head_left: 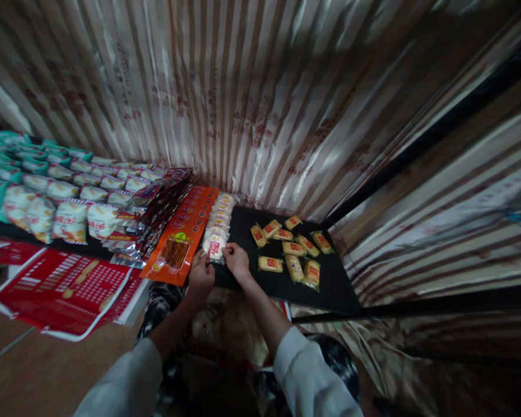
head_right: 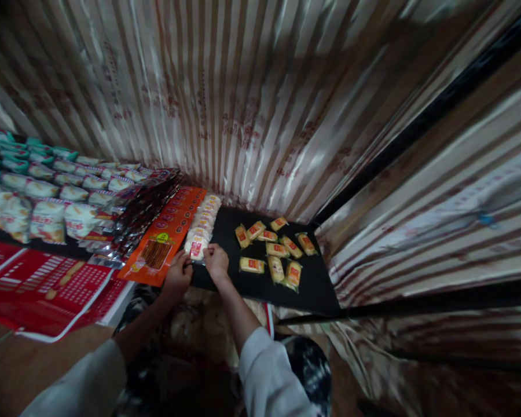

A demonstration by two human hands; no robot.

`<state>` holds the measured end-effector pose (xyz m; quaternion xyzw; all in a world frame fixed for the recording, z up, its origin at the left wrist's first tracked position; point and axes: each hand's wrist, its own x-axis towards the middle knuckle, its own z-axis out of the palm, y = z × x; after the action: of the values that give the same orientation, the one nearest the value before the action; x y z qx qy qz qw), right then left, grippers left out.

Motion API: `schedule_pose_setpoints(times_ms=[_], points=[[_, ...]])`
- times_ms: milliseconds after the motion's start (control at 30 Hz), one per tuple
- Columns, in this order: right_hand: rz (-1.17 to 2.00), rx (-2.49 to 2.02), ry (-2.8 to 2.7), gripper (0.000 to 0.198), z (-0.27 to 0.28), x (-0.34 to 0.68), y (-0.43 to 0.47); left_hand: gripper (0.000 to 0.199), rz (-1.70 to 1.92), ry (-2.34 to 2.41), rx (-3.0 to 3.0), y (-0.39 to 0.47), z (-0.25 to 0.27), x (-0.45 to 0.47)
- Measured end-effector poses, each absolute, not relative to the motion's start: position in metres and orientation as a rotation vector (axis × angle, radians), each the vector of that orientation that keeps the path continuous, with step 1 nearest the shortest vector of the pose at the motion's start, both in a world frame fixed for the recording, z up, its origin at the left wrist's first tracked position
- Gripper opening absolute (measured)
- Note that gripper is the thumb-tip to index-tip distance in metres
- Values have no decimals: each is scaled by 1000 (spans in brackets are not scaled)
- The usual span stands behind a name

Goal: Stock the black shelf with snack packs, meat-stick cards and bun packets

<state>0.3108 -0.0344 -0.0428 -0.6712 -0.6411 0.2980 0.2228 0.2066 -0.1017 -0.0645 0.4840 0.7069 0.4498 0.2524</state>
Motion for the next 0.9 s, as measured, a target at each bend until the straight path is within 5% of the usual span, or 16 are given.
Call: schedule_pose_setpoints(times_ms=[267,500,900], points=[[809,-1828,-1739,19,-48,311,-35,39,1157,1978,1375,-104,-61,210],[862,-1595,-1516,33,-53,320,-57,23,1249,1960,1451,-131,-53,217],[871,-1455,-1411,31,-71,378,-165,27,754,1841,1514,-207,-56,236]])
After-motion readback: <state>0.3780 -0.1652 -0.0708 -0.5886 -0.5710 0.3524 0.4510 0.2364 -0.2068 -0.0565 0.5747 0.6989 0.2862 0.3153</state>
